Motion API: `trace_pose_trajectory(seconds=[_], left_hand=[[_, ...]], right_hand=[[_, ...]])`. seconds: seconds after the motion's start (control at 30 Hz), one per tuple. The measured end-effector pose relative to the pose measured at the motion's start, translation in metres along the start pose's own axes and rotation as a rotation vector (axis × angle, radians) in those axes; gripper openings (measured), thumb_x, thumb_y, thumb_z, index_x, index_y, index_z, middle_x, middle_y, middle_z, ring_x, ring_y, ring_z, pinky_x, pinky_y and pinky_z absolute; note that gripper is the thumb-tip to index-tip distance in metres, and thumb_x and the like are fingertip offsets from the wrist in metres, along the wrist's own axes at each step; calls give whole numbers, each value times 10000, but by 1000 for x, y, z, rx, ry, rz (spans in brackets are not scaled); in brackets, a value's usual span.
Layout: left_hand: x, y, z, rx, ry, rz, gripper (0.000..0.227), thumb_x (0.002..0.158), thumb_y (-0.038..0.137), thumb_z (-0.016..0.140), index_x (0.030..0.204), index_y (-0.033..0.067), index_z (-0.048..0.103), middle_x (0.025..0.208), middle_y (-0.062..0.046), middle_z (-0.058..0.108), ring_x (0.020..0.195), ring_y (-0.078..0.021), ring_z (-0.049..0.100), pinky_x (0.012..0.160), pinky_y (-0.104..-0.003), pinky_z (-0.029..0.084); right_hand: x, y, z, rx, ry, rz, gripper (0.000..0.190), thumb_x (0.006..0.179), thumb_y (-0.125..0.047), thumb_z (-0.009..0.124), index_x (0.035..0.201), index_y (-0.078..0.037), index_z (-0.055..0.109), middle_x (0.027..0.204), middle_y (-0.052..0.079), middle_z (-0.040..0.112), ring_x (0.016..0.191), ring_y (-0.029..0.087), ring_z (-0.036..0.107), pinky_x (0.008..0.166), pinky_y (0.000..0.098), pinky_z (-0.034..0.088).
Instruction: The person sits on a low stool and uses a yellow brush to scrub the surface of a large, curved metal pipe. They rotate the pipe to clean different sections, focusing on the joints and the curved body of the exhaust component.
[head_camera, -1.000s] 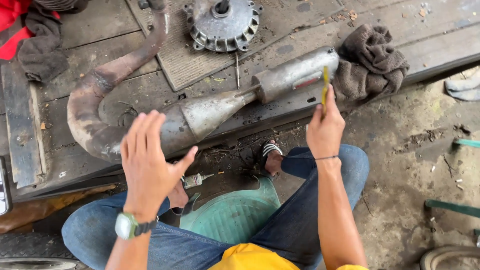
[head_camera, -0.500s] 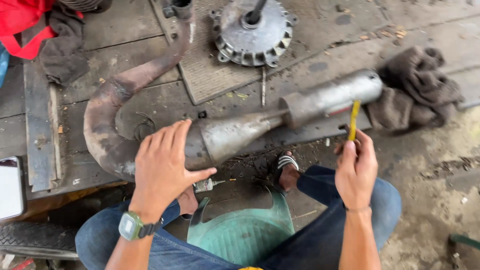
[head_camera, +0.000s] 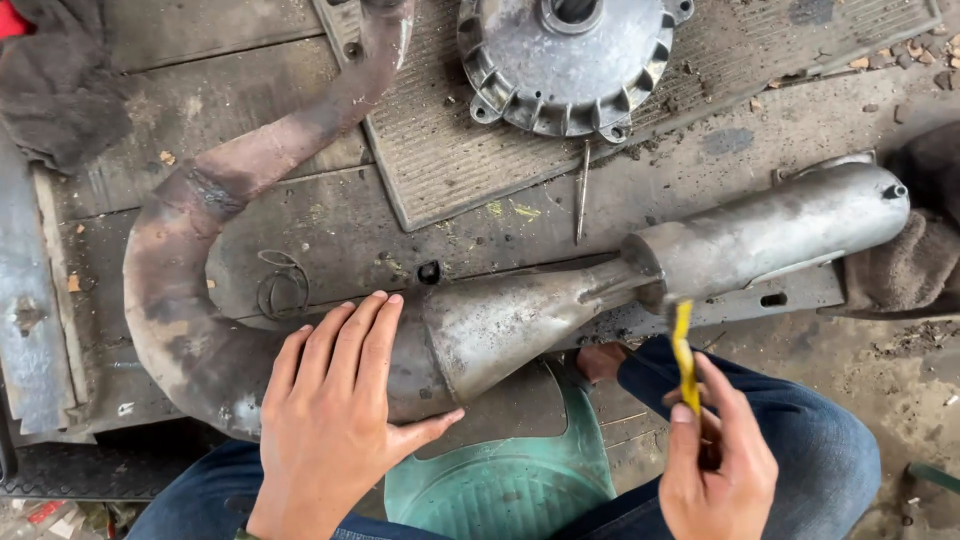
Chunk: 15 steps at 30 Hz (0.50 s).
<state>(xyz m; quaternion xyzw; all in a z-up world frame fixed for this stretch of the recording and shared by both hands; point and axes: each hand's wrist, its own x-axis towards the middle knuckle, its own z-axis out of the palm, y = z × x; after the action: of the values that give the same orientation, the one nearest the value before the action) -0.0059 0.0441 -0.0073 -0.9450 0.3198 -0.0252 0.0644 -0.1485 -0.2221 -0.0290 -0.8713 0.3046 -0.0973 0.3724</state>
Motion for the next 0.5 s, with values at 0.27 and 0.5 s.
trace_pose_trajectory(seconds=[0.27,0.5], left_hand=[[12,-1,-4,-16,-53,62,1246,592,958,686,1466,84,520,1402,-23,606,1231,-206,585,1012,-375,480],[9,-3,-2,-79,3,54,1184,638,927,692,1455,83,536,1379,-30,626,1212,-208,598,1006,-366,488]], right_hand=[[9,-47,-3,-420,-214,-193,552,955,-110,574,1499,-203,548,954,10,642,710,241,604,648,408,507],[32,-107,-12,-942,-473,-275,611,940,-151,461,1545,-241,464,776,9,553,425,229,645,351,416,589]])
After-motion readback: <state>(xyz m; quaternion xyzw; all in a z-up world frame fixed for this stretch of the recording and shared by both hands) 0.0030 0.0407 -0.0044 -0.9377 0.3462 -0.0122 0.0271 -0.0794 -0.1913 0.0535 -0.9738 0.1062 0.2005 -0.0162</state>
